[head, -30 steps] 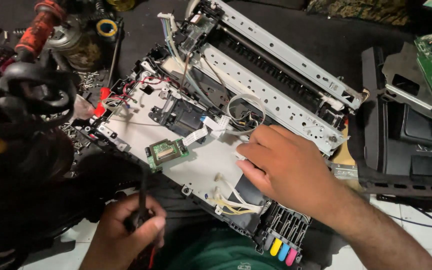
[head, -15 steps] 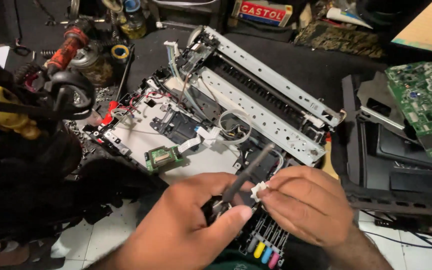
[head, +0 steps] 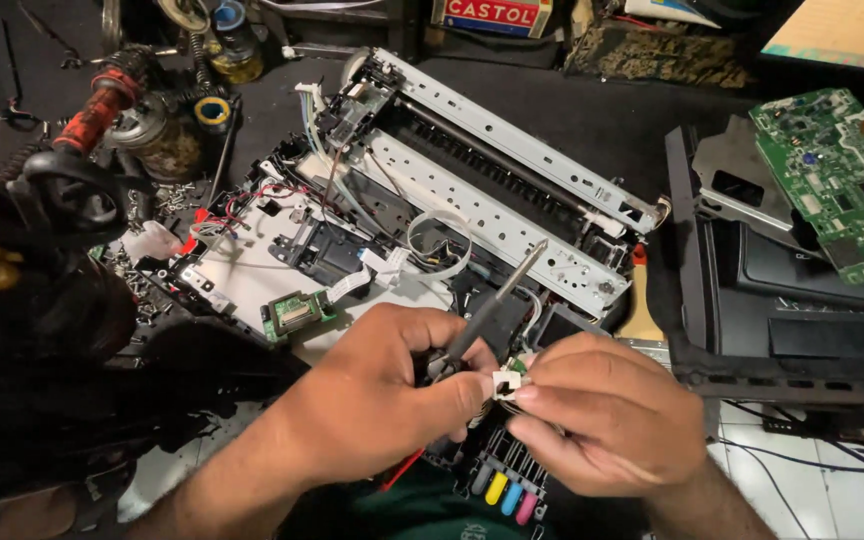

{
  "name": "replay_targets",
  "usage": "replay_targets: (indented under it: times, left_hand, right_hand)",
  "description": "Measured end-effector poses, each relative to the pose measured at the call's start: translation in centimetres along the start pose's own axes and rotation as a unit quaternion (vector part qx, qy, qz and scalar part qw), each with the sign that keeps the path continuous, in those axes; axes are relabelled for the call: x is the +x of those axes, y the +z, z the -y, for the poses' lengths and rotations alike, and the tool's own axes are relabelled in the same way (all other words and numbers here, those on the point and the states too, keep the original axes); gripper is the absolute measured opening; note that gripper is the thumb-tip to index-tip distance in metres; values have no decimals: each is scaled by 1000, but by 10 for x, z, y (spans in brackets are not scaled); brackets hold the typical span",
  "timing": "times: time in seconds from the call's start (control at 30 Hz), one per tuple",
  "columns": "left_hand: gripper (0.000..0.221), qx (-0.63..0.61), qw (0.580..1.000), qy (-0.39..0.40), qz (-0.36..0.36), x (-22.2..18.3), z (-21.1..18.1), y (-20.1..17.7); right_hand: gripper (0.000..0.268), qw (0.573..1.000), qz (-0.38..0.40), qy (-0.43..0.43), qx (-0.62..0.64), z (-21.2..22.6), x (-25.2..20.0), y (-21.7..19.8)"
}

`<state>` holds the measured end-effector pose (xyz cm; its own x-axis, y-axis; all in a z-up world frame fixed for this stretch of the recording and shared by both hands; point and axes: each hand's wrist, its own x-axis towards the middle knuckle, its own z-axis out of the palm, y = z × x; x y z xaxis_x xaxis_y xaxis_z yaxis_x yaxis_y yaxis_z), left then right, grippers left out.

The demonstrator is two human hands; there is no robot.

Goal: Disassembling a printer to access internal components, removing screws with a screwdriver, and cleaning parts with a brush.

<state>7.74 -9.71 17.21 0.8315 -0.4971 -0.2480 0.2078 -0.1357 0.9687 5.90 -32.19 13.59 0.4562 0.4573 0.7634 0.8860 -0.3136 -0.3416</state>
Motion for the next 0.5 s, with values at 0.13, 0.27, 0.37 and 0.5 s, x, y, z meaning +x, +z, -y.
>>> replay_targets:
  times: [0.13,0.27,0.37,0.5]
  left_hand:
    - [12,-15,999,-32,8,1,-1,1]
    - [13,44,997,-50,34,0,-1,2]
    - [14,43,994,-100,28,0,10,1]
    - [18,33,959,-281,5,-1,-11,-2]
  right_hand:
    - [31,995,-39,58,65,-3,-11,0]
    - [22,974,33,171,146,8,13,-10]
    - [17,966,84,164,180,10,21,-16]
    - [10,965,135,115,194,8,30,-14]
